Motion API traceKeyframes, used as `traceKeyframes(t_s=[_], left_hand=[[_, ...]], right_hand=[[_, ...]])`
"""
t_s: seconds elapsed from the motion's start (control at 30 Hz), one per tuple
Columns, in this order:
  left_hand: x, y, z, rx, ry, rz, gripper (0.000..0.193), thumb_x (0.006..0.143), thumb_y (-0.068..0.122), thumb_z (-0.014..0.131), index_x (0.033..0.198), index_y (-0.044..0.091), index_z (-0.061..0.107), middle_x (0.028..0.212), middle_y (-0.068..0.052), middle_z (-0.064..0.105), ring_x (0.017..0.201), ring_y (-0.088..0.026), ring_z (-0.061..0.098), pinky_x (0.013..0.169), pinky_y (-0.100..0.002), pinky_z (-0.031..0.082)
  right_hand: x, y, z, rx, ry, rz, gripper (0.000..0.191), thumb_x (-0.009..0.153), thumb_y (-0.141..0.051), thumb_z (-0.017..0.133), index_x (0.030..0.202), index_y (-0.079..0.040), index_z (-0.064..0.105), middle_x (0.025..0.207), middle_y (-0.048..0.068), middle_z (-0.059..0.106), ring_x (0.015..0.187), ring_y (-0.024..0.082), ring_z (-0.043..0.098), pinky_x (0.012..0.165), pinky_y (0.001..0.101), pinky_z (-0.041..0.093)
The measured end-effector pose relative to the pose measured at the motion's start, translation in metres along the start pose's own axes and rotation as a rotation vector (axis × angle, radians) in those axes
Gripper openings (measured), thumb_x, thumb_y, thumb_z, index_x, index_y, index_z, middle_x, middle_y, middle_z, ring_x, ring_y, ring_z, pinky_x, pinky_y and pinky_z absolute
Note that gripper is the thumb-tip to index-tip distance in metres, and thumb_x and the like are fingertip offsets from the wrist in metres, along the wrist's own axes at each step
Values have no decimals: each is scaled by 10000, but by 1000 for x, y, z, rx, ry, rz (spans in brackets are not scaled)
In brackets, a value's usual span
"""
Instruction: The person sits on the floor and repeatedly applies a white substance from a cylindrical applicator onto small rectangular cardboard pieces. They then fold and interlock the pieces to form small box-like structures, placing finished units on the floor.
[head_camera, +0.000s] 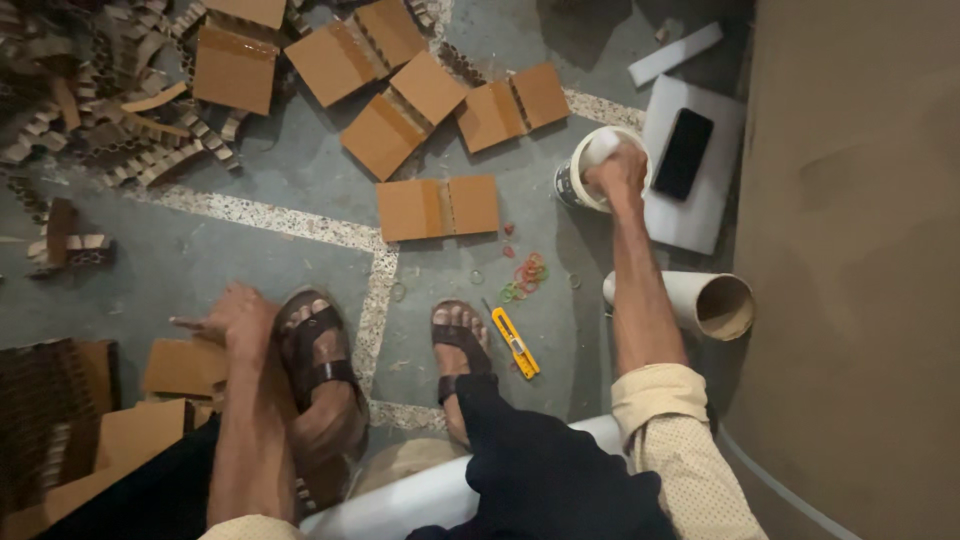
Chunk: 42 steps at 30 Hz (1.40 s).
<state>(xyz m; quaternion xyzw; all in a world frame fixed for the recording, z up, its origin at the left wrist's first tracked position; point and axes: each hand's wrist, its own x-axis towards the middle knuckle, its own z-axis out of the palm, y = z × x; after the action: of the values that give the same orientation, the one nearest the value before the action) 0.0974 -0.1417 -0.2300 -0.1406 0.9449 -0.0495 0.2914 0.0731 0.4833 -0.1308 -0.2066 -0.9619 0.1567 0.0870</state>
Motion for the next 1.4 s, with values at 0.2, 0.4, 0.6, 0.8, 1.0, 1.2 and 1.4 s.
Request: traceKeyframes(t_s=[0.2, 0.4, 0.6, 0.8, 1.0, 1.2, 1.4], left_hand=[[-12, -17, -11, -127, 19, 24, 383, 979, 329, 601, 1215, 46, 705, 1195, -173, 669, 1078, -401, 631, 880, -611, 382], [-31, -12, -115, -505, 275, 126, 373, 1045, 373, 583, 1188, 52, 705, 1063, -113, 662, 957, -292, 616, 800, -483, 410], [-76, 25, -205, -924, 363, 318, 390, 1110, 417, 565, 1161, 58, 705, 930, -53, 655, 836, -183, 601, 721, -354, 439], [-114, 94, -207, -1803, 42, 606, 498, 1132, 486, 628, 1223, -1, 675, 1011, -31, 597, 904, -124, 527, 756, -281, 468], [-149, 137, -200, -2019, -216, 654, 505, 859, 207, 811, 1266, -17, 612, 1148, -126, 716, 1011, -228, 716, 892, -362, 626], [-170, 161, -194, -2208, -436, 677, 491, 841, 85, 785, 1269, -74, 604, 1139, -169, 699, 996, -276, 723, 857, -418, 647], [-170, 156, -183, -2112, -624, 757, 529, 843, 82, 771, 1313, -57, 571, 1179, -182, 674, 1042, -278, 723, 887, -423, 653]], right_hand=[[9, -9, -59, 46, -339, 434, 368, 700, -244, 872, 949, 7, 772, 823, 124, 769, 678, 161, 731, 640, 277, 605], [-21, -9, -114, 579, -147, 513, 280, 771, -180, 807, 937, 40, 757, 736, 93, 733, 503, 112, 588, 428, 277, 429], [-40, -18, -117, 488, -151, 598, 274, 796, -188, 768, 917, 58, 759, 711, 100, 725, 490, 101, 596, 422, 255, 450], [-53, -52, -133, 651, -258, 597, 234, 804, -150, 734, 937, 41, 711, 699, 90, 689, 473, 84, 550, 401, 235, 390], [-123, -112, -171, 1136, 104, 363, 253, 863, -159, 776, 1026, -13, 650, 832, 57, 679, 577, 83, 565, 431, 205, 406], [-168, -196, -150, 361, 322, -517, 129, 899, -50, 821, 997, -16, 744, 970, 126, 745, 871, 216, 725, 750, 336, 588], [-170, -249, -159, 572, 228, -436, 159, 880, -30, 821, 974, 41, 713, 900, 141, 734, 746, 224, 738, 668, 303, 573]])
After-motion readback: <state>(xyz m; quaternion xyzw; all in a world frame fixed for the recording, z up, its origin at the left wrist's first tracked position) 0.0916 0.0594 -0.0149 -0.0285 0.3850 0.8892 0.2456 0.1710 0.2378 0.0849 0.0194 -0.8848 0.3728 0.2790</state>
